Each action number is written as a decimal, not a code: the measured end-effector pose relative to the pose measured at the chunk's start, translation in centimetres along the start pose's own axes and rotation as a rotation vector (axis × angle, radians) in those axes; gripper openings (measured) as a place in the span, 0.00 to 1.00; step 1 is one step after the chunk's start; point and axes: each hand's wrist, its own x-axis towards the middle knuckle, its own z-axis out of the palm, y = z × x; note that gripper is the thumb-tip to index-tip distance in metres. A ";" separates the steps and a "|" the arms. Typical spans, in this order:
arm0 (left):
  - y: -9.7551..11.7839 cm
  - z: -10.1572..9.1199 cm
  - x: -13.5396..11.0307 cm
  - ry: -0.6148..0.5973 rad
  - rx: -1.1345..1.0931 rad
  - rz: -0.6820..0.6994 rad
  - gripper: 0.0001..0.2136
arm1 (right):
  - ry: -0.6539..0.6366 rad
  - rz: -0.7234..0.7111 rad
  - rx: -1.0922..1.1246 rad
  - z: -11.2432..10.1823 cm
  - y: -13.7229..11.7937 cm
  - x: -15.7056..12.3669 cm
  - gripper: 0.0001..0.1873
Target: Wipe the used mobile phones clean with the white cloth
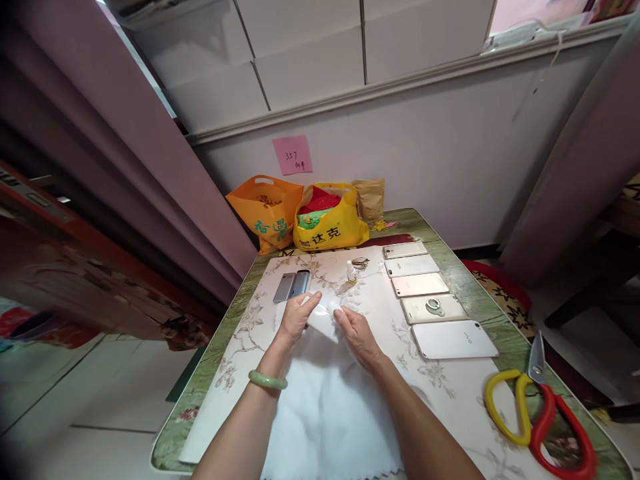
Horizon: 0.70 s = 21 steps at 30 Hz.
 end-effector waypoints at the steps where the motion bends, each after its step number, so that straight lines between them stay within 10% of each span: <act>1: -0.2 0.4 -0.1 0.065 -0.047 0.003 0.21 | 0.043 -0.002 0.002 0.1 0.1 0.0 0.23; 8: -2.3 4.6 -1.7 0.473 -0.197 -0.002 0.22 | 0.330 -0.010 0.009 0.5 0.6 0.3 0.24; 12: -3.4 6.2 -3.7 0.336 -0.186 -0.059 0.23 | 0.498 0.120 0.122 -0.2 0.7 0.7 0.26; 18: -3.2 5.1 -5.1 -0.202 -0.080 -0.165 0.21 | 0.672 0.210 0.229 -1.7 0.9 1.3 0.26; 21: -3.1 5.0 -4.9 -0.130 -0.013 -0.088 0.21 | 0.582 0.188 0.197 -1.3 0.8 1.1 0.28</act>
